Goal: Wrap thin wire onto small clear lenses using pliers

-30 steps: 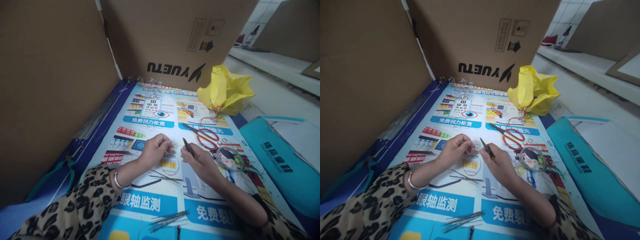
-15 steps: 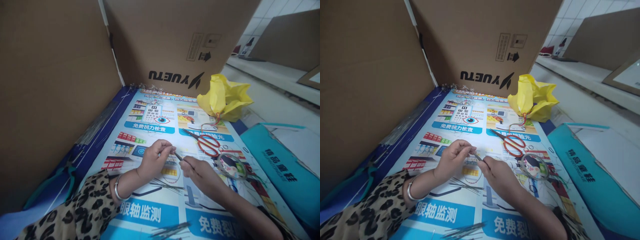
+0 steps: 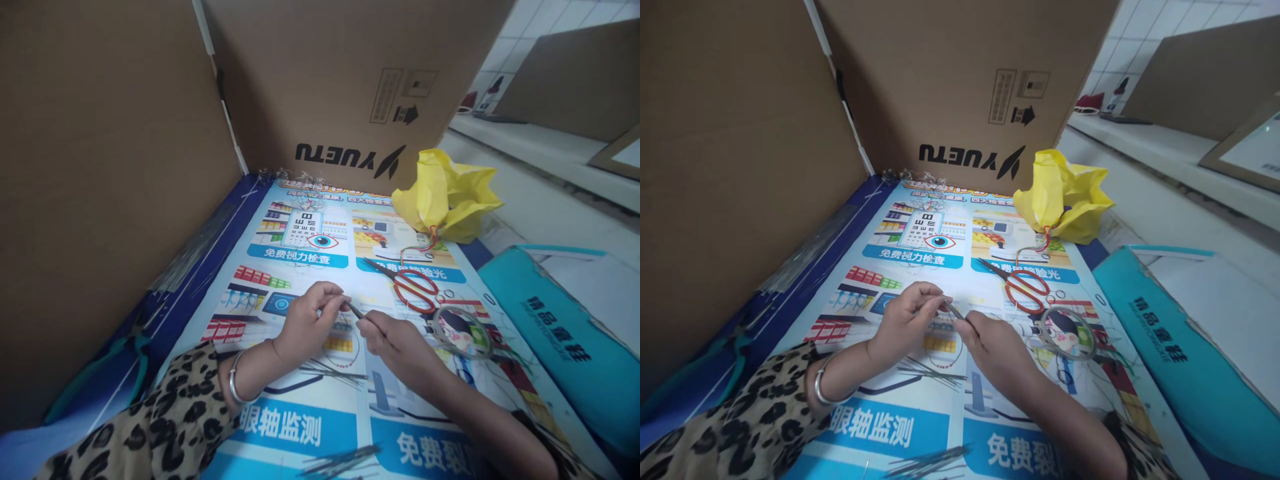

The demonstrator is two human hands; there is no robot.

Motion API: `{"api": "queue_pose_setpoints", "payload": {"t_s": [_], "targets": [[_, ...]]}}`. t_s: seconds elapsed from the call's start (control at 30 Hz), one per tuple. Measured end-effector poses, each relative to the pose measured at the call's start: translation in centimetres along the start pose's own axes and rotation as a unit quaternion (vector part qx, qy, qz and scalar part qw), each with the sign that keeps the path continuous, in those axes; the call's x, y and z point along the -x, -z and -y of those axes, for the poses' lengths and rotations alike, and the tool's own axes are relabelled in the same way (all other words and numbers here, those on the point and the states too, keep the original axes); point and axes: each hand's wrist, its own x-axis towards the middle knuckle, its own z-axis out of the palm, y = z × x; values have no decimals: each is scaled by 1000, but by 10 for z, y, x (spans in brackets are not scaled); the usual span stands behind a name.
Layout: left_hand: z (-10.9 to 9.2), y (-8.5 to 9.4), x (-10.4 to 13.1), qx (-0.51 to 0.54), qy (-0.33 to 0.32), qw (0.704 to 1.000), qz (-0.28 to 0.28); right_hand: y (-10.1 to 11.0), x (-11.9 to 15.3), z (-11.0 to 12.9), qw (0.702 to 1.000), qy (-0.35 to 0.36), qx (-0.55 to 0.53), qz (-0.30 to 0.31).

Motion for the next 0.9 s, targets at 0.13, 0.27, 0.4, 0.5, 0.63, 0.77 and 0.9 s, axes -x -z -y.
{"api": "queue_pose_setpoints", "payload": {"t_s": [0.13,0.27,0.4,0.5,0.63,0.77,0.9], "targets": [[-1,1,0,-15,-12,1000,10,-1,0,-1,1000,2,6,-1],[-3,2,0,-39,-21,999,18,-1,-1,-1,1000,10,11,-4],[-3,3,1,-61,-36,997,14,-1,-2,-1,1000,11,27,0],[-3,3,1,-67,-38,997,11,-3,-2,-3,998,13,53,-12],[-4,3,1,-60,-38,997,15,-4,-3,-4,996,17,82,-13],[-4,3,1,-44,-30,998,15,-3,-3,-4,994,16,104,-10],[-1,2,0,-17,-15,1000,14,-4,-2,-3,991,22,130,-14]]}}
